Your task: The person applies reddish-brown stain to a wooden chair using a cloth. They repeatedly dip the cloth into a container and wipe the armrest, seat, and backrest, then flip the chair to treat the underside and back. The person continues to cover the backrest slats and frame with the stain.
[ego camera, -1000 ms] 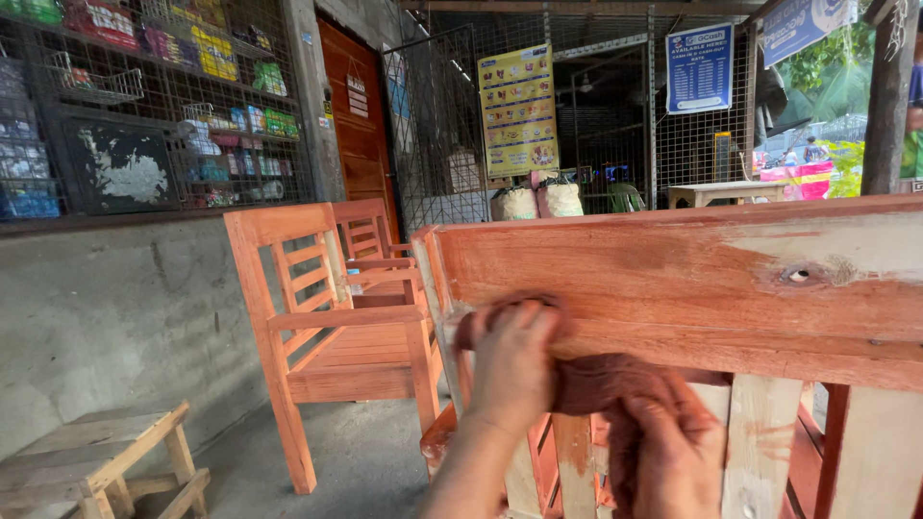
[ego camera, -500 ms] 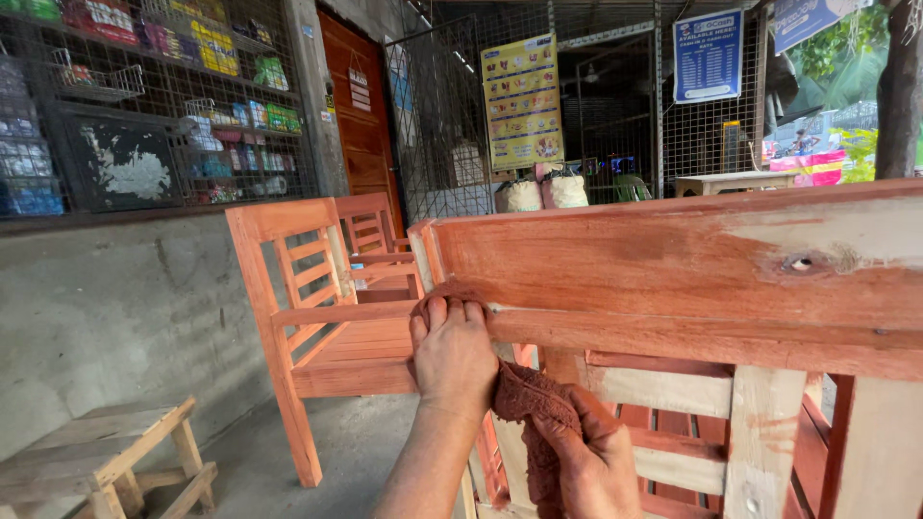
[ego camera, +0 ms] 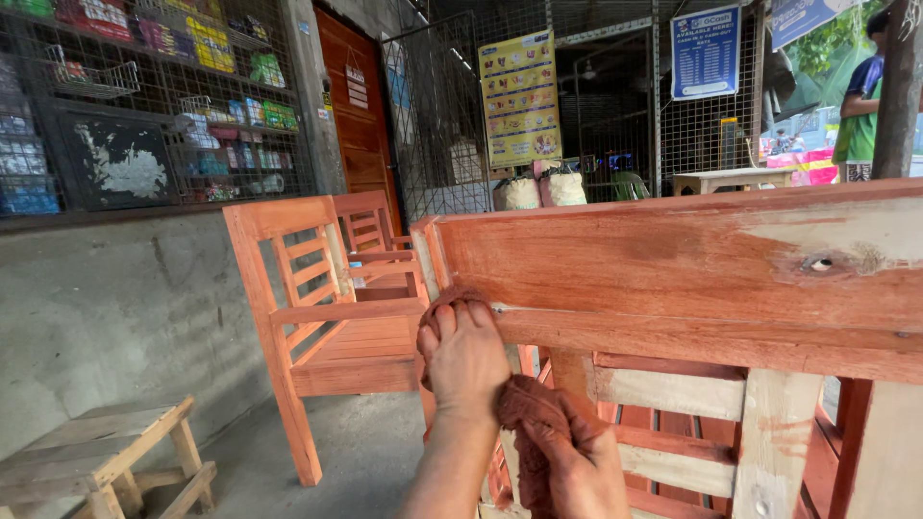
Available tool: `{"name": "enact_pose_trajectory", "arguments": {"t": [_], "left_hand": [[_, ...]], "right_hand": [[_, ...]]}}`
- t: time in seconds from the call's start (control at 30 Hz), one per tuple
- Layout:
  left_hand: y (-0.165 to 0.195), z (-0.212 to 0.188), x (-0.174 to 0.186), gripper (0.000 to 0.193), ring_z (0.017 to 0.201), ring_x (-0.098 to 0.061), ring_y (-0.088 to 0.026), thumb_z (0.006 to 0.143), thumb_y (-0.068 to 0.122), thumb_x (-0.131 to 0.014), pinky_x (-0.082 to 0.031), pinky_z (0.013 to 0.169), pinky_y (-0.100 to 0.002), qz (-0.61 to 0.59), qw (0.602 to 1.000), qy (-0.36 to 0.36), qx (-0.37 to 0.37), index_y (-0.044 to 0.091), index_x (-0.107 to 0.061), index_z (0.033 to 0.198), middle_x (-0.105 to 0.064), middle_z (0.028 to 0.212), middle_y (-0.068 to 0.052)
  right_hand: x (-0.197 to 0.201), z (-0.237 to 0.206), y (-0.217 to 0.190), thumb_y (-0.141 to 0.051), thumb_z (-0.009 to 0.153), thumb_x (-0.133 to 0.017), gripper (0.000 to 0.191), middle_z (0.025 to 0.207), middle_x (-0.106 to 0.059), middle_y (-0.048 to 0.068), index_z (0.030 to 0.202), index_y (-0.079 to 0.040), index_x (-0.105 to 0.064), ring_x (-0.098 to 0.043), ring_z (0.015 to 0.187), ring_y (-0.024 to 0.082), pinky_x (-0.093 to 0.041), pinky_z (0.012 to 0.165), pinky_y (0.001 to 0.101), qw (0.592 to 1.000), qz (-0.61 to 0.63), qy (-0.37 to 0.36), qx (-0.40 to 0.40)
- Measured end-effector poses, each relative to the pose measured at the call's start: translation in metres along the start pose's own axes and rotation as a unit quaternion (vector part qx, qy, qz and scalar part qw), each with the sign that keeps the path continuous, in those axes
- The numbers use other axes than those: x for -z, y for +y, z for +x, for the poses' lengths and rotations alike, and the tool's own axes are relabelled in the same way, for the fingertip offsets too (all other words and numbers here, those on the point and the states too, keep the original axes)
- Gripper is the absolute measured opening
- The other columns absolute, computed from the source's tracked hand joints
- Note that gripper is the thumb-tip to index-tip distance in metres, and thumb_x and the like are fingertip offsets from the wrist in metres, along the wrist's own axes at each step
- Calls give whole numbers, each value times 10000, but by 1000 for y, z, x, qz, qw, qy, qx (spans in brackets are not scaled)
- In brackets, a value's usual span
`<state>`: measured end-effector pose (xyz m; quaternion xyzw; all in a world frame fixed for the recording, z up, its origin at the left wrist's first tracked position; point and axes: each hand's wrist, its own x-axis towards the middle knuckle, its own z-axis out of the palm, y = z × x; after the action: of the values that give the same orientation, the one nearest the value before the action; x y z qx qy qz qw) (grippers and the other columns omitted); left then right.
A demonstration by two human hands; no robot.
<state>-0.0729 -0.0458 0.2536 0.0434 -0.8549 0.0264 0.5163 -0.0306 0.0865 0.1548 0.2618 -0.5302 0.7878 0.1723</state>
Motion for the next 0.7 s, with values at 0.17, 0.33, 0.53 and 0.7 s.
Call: {"name": "enact_pose_trajectory", "arguments": {"t": [0.17,0.33,0.53,0.7], "left_hand": [[-7,11,-9,230,1186,-552,-295,787,115,-676,-402,997,-496,-116,990,63,56,78,-730,1008,-713,1156,-84],[-25,4,-32,353,1162,-545,-282,652,17,-735,-378,969,-485,-289,944,95,126,96,-788,992,-728,1182,-47],[-34,17,-53,386,1119,-703,-248,780,19,-586,-539,1023,-425,-684,709,50,164,162,-759,1093,-744,1148,-7],[0,2,-34,427,1189,-578,-349,628,-74,-680,-316,968,-520,-246,965,95,6,106,-745,1009,-697,1137,-39]], "right_hand": [[10,6,0,-9,889,-654,268,798,-697,83,1142,49,-718,-595,683,143,-470,581,289,997,58,35,-46],[-3,5,0,-4,867,-643,297,808,-710,65,1153,36,-715,-627,699,127,-502,609,265,997,75,9,-25],[-8,-2,-6,18,835,-643,336,886,-740,49,1165,24,-706,-648,763,104,-518,661,244,994,107,5,-36],[10,8,-5,2,878,-652,284,826,-715,83,1153,33,-716,-629,697,132,-504,595,271,998,49,-19,-24]]}}
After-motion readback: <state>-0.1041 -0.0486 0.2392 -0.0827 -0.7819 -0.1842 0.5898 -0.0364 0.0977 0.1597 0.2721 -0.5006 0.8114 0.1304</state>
